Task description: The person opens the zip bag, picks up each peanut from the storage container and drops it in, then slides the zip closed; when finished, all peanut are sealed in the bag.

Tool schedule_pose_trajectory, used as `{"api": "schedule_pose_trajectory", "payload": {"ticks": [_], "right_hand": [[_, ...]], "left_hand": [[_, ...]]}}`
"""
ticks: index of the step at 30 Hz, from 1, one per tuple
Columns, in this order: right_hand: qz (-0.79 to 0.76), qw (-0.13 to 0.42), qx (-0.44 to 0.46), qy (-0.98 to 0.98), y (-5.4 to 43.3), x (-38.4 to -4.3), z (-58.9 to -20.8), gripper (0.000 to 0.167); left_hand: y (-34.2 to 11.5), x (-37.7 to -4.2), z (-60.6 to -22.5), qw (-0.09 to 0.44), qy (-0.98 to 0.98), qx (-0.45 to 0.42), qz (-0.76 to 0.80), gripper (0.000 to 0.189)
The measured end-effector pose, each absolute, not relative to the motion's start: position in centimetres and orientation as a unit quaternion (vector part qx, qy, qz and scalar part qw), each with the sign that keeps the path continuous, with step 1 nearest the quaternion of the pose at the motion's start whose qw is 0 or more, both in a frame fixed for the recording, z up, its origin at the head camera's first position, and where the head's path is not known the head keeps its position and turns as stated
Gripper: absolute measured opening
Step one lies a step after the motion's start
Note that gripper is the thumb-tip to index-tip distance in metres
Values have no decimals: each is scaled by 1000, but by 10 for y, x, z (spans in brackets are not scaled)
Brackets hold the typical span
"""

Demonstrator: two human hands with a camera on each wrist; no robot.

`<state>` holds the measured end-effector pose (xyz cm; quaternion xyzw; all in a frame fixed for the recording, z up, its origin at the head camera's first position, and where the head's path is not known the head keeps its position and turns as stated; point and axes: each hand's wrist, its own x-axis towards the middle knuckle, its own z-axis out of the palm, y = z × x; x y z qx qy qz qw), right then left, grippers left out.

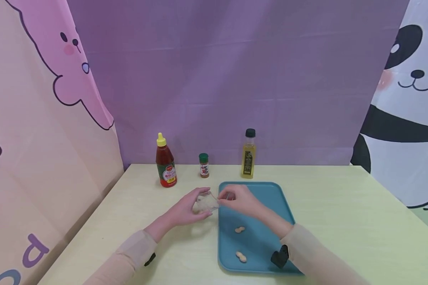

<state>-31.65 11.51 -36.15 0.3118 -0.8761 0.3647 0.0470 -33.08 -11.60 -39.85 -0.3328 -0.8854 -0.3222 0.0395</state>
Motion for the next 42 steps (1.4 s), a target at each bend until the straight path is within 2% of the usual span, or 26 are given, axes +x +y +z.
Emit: {"api": "schedule_pose_trajectory", "payload": {"ticks": [6, 16, 26, 33, 37, 42], "right_hand": [[344, 46, 325, -879, 136, -316, -368, 13], [302, -8, 366, -880, 160, -316, -377, 18], [271, -107, 363, -885, 165, -312, -377, 24], [263, -139, 355, -886, 166, -312, -381, 13], [262, -137, 362, -884, 166, -313, -383, 7], [258, -139, 345, -892, 166, -312, -384, 6]], "left_hand": [[-115, -330, -398, 37, -888, -328, -320, 76], [-113, -330, -399, 33, -891, -322, -319, 76], [-114, -329, -399, 31, -890, -323, -320, 76], [-113, -329, -399, 28, -892, -319, -319, 76], [-113, -330, -399, 28, -893, -317, -318, 77], [-114, -330, -399, 29, -893, -317, -319, 76]]}}
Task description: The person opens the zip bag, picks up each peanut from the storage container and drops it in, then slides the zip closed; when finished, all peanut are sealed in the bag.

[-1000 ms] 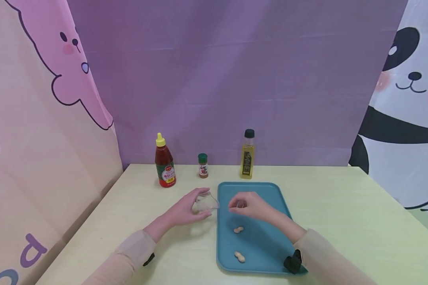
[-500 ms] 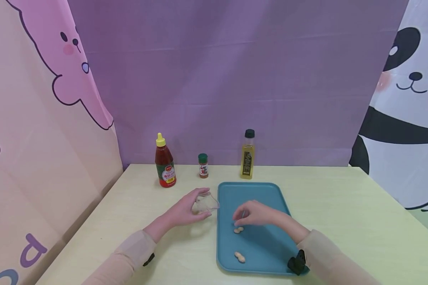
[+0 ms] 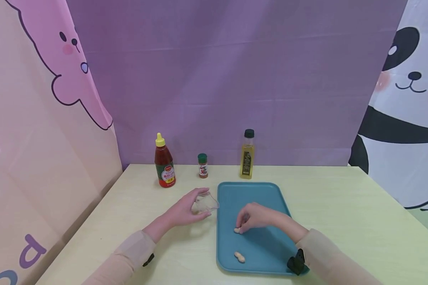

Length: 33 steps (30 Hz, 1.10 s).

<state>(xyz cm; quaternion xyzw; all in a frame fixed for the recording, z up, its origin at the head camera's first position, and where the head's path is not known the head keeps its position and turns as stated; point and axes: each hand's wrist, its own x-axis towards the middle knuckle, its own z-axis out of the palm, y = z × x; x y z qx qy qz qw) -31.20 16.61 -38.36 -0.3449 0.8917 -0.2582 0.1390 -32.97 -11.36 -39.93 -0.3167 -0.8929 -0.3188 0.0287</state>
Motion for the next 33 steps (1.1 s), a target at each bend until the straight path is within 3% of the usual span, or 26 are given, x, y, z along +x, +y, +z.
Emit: {"api": "schedule_pose_trajectory", "payload": {"ticks": [23, 33], "right_hand": [[-251, 158, -322, 899, 169, -312, -379, 6], [-282, 84, -346, 891, 159, -319, -367, 12]], "left_hand": [[-113, -330, -397, 28, -892, -319, -320, 75], [-114, -331, -400, 38, -889, -326, -319, 75]]}}
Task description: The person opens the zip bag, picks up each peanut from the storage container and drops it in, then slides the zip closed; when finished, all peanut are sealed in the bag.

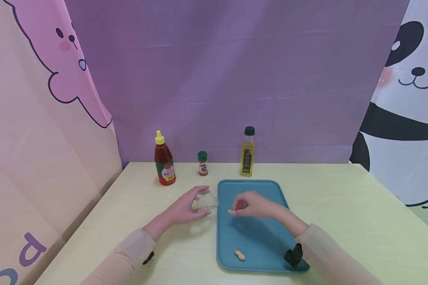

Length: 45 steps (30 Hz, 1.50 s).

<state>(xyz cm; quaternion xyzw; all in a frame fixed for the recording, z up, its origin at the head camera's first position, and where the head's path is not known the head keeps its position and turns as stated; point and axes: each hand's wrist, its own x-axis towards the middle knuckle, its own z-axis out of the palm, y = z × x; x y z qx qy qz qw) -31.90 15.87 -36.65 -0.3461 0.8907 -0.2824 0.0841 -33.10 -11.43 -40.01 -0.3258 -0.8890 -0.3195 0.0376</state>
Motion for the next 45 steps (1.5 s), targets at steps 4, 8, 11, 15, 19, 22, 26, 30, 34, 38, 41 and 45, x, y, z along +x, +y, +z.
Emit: {"api": "schedule_pose_trajectory", "payload": {"ticks": [4, 8, 11, 15, 19, 22, 26, 30, 34, 38, 41, 45], "right_hand": [[-291, 33, -352, 889, 146, -320, -360, 13], [-299, -9, -360, 883, 132, -320, -356, 10], [-311, -30, -368, 876, 122, -320, -355, 9], [-317, -46, -374, 870, 110, -320, -354, 8], [-314, -58, -367, 874, 101, -320, -355, 9], [-313, -61, -360, 876, 97, -319, -355, 11], [-311, -62, -353, 880, 95, -318, -356, 13], [-318, -57, -349, 880, 95, -318, -358, 11], [-325, -50, -353, 876, 98, -319, -360, 9], [-319, -50, -356, 877, 102, -316, -360, 9], [-313, -52, -361, 877, 106, -312, -360, 9], [-311, -57, -376, 871, 114, -308, -361, 7]], "left_hand": [[-114, -332, -400, 41, -888, -327, -321, 75], [-114, -332, -399, 40, -888, -325, -321, 76], [-113, -331, -397, 39, -889, -326, -320, 76], [-113, -329, -395, 36, -888, -327, -323, 76], [-112, -329, -395, 37, -883, -334, -326, 75], [-111, -329, -395, 41, -881, -341, -326, 75], [-111, -329, -396, 43, -882, -340, -324, 75], [-112, -328, -396, 41, -880, -341, -328, 75], [-112, -329, -398, 36, -881, -338, -329, 75], [-113, -330, -400, 34, -884, -333, -327, 75], [-113, -330, -399, 32, -885, -330, -327, 76], [-114, -329, -398, 29, -886, -327, -328, 77]]}}
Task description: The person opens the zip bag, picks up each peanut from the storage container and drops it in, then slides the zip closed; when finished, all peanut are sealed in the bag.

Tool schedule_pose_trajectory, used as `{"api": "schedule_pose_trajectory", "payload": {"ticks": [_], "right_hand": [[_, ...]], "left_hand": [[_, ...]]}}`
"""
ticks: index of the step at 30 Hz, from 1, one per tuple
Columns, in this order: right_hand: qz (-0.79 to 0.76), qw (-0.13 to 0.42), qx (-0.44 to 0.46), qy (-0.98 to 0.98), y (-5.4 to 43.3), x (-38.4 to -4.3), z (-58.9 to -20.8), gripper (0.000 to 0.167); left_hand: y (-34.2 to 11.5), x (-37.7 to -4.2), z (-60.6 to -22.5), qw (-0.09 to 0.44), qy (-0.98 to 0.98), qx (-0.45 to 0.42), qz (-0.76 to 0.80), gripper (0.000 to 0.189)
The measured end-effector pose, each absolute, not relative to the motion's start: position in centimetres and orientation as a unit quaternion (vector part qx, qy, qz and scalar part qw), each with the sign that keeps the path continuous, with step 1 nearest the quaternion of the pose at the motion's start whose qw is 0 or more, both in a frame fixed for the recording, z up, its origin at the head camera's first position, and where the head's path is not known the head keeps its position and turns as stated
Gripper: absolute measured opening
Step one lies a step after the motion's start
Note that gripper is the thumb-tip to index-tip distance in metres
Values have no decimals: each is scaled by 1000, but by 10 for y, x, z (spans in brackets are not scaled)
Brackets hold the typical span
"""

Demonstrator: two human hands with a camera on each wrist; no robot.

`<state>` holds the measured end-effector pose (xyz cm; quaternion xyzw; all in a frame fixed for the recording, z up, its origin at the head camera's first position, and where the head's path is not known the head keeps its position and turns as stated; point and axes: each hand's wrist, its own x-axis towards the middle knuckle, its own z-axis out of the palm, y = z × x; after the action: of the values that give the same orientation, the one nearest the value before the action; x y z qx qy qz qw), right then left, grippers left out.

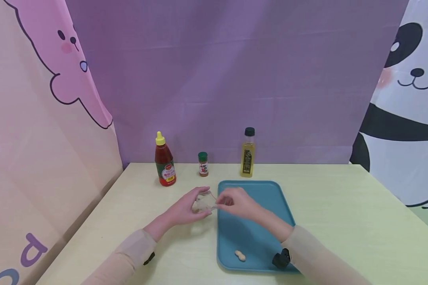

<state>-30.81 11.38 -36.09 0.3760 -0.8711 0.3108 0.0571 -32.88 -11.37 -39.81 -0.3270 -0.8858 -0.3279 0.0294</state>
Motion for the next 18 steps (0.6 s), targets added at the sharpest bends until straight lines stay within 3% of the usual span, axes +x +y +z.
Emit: {"api": "schedule_pose_trajectory", "payload": {"ticks": [18], "right_hand": [[322, 21, 412, -852, 149, -258, -368, 6]], "left_hand": [[-113, -327, -396, 37, -883, -335, -325, 75]]}}
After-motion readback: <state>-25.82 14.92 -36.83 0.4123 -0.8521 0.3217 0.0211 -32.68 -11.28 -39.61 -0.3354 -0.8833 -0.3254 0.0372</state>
